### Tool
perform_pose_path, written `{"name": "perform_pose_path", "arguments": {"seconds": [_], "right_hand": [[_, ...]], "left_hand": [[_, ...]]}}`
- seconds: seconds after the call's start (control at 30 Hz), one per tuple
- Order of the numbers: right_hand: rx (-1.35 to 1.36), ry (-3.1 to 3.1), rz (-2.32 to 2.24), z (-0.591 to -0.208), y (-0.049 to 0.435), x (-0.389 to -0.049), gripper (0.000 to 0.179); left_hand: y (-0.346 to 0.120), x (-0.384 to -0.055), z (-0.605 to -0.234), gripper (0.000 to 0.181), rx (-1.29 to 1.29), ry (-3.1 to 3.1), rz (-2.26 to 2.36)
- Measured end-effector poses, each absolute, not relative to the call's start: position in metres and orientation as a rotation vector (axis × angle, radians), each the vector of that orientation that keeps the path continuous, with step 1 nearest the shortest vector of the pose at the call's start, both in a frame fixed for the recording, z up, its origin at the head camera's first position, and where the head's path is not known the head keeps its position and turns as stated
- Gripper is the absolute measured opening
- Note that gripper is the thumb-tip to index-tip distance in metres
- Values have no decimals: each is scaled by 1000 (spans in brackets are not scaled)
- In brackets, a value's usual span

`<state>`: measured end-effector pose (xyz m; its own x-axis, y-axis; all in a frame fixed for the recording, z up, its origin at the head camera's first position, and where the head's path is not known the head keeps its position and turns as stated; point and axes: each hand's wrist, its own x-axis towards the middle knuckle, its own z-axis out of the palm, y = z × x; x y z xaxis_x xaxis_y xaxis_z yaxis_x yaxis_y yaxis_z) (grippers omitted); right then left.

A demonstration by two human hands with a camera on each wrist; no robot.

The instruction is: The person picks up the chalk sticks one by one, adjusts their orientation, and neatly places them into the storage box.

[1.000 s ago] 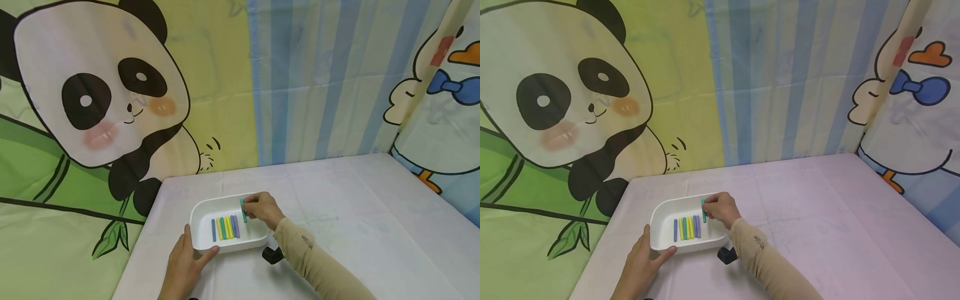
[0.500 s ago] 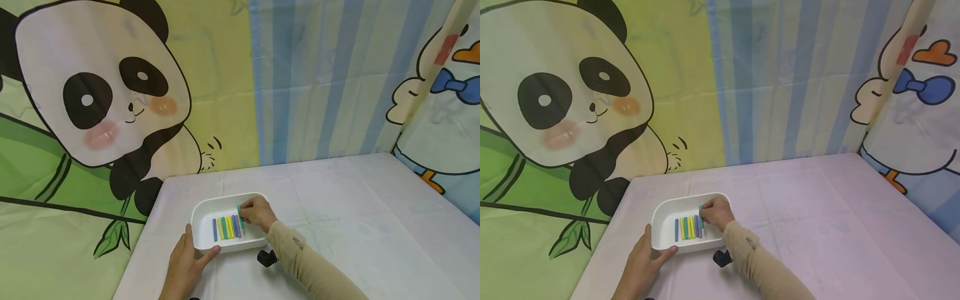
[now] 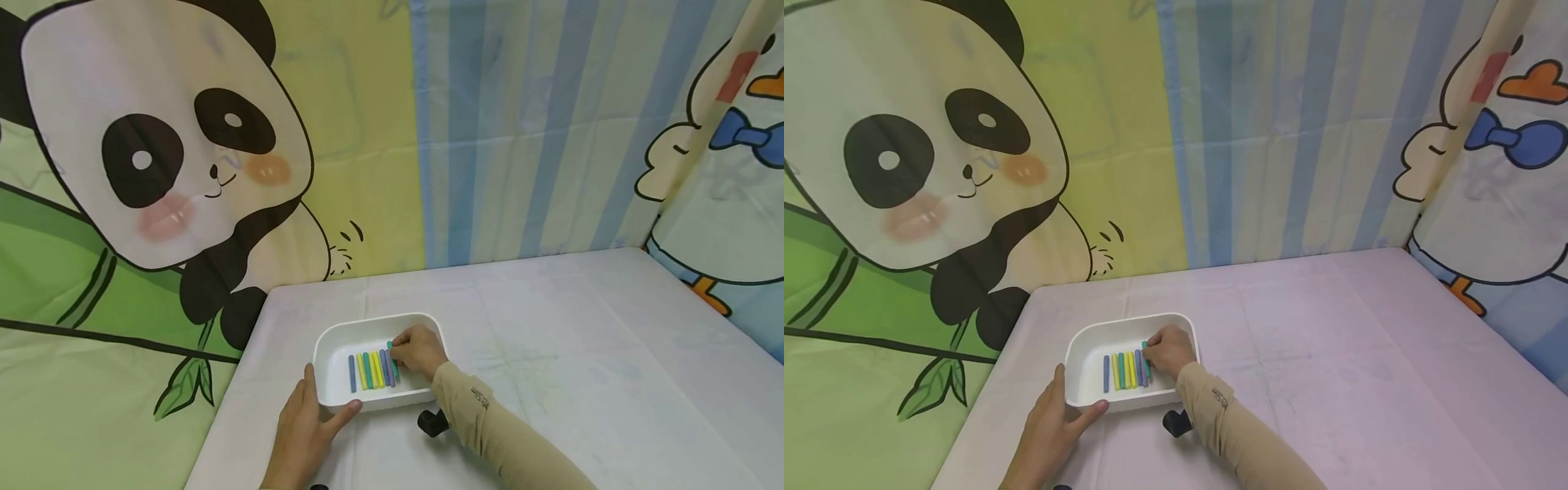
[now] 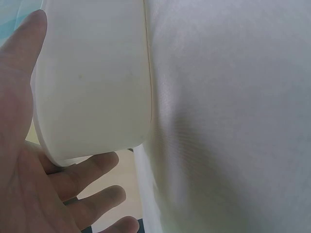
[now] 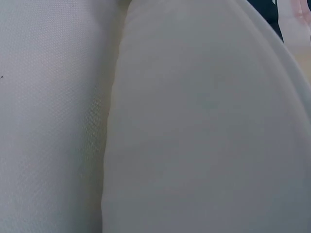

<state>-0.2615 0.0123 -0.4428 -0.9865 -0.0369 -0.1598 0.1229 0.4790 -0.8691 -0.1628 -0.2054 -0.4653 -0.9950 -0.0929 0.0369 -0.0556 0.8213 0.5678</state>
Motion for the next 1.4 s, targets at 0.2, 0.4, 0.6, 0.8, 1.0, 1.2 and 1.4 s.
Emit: {"name": "perform_pose_path", "arguments": {"seconds": [0.2, 0.4, 0.6, 0.8, 1.0, 1.2, 1.4], "right_hand": [[71, 2630, -1447, -445, 10, -264, 10], [84, 2683, -1361, -446, 9, -265, 9], [89, 2709, -1290, -446, 9, -265, 10], [79, 2732, -1289, -446, 11, -262, 11], [-122, 2774, -1392, -441, 10, -258, 20], [-428, 2886, -1455, -434, 19, -246, 30], [-584, 3127, -1247, -425, 47, -235, 39]], "left_hand": [[-205, -163, -464, 131, 121, -2935, -913], [-204, -164, -463, 133, 124, -2927, -909], [-204, -163, -465, 131, 116, -2915, -905], [-203, -162, -465, 129, 107, -2914, -923], [-202, -161, -464, 130, 124, -2917, -928], [-203, -161, -464, 131, 147, -2924, -935], [-204, -161, -464, 132, 144, -2925, -932]]}}
